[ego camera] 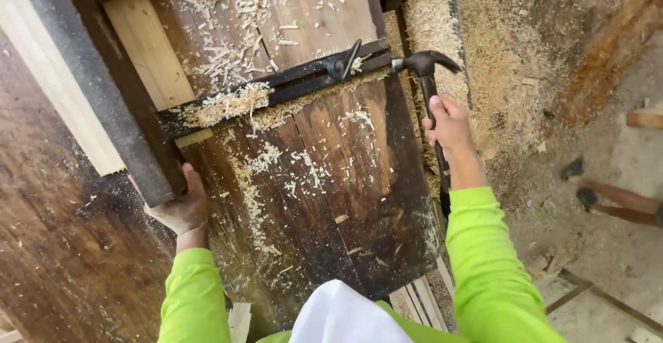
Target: Measuring, fitting, and assembling wooden components for furniture in a workshop.
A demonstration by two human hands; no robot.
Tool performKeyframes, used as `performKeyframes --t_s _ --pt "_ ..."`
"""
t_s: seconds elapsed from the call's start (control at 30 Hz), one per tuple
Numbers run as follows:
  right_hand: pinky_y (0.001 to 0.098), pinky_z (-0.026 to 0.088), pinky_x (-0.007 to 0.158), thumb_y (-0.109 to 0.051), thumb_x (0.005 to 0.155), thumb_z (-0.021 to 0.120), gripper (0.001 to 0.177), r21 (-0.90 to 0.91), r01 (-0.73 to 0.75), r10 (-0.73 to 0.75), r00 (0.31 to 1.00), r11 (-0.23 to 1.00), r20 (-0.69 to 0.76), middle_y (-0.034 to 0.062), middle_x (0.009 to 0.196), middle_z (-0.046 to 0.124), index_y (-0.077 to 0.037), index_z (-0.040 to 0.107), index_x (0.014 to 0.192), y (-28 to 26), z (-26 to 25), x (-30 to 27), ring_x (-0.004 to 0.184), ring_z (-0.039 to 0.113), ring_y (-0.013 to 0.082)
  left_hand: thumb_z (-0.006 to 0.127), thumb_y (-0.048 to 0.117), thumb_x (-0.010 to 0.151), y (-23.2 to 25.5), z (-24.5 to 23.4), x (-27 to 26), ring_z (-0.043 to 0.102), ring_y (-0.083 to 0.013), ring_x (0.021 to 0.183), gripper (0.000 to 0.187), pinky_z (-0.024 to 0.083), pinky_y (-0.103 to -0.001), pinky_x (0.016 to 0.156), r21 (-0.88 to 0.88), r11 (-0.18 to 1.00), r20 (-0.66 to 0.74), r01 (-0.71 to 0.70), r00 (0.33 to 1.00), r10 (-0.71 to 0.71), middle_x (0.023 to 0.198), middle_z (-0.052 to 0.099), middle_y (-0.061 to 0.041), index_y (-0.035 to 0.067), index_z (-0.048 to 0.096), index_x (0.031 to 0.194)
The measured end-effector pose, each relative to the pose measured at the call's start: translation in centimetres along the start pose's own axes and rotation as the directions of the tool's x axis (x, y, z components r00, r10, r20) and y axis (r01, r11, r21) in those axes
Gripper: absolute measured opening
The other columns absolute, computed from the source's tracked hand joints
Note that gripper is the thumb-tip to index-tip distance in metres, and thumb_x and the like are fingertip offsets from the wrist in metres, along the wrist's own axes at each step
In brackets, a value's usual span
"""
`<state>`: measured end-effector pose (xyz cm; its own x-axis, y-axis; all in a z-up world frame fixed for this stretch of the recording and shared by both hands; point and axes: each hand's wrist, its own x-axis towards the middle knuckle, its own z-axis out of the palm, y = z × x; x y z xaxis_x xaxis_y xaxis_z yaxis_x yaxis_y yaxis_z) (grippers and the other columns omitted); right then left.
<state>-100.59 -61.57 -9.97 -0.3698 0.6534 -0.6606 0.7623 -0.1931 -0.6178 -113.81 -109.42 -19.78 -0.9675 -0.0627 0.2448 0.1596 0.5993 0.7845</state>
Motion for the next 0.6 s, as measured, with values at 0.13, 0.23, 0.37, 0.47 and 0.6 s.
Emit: performKeyframes --t_s 0.13,0.23,0.37,0.47,0.6 --pt "0.0223 0.036 0.038 -0.030 0.108 0.051 0.021 0.280 0.059 -0.055 0.998 0.958 -0.024 -0.0016 0.065 0.053 -0.011 0.060 0.109 2.2 -1.4 1.0 0.044 0.043 0.0067 0.081 0.019 0.097 0.2 0.4 0.3 0.076 -0.0359 0.116 0.072 0.062 -0.043 0.105 0.015 1.000 -0.065 0.016 0.998 -0.015 0.134 0.070 -0.024 -0.011 0.045 0.151" --pt "0.0254 0.038 0.040 -0.034 0.108 0.054 0.022 0.435 0.071 -0.036 0.995 0.897 -0.088 -0.0013 0.065 0.054 -0.014 0.062 0.114 3.7 -2.2 2.1 0.045 0.043 0.0083 0.081 0.020 0.095 0.7 -0.1 0.0 0.066 -0.0435 0.131 0.064 0.043 -0.052 0.122 0.106 0.994 -0.083 -0.035 0.996 0.044 0.140 0.064 -0.028 -0.008 0.052 0.145" --pt "0.0266 0.036 0.047 -0.038 0.114 0.052 0.028 0.142 0.108 -0.131 0.978 0.984 0.162 -0.0011 0.071 0.052 -0.015 0.060 0.127 2.9 -1.0 2.4 0.051 0.042 0.0088 0.077 0.021 0.088 1.7 -1.6 1.2 0.055 -0.0393 0.144 0.059 0.030 -0.050 0.130 0.201 0.978 -0.021 -0.052 0.998 0.057 0.142 0.065 -0.021 0.008 0.058 0.142" --pt "0.0257 0.036 0.049 -0.042 0.115 0.046 0.032 0.190 0.063 -0.090 0.987 0.980 0.135 -0.0026 0.072 0.049 -0.017 0.059 0.130 5.1 -0.3 2.4 0.054 0.041 0.0083 0.079 0.022 0.075 0.9 -1.4 1.3 0.050 -0.0378 0.144 0.078 0.029 -0.050 0.126 0.118 0.993 0.008 0.020 1.000 -0.022 0.141 0.062 -0.020 0.002 0.052 0.147" --pt "0.0245 0.038 0.056 -0.044 0.118 0.038 0.035 0.240 -0.019 -0.006 0.995 0.971 0.102 -0.0067 0.072 0.042 -0.016 0.059 0.124 8.1 1.8 -2.5 0.061 0.041 0.0069 0.084 0.029 0.083 0.6 -0.7 1.0 0.042 -0.0376 0.151 0.082 0.025 -0.049 0.129 0.118 0.991 0.050 0.062 0.996 -0.068 0.149 0.057 -0.021 -0.001 0.048 0.151"
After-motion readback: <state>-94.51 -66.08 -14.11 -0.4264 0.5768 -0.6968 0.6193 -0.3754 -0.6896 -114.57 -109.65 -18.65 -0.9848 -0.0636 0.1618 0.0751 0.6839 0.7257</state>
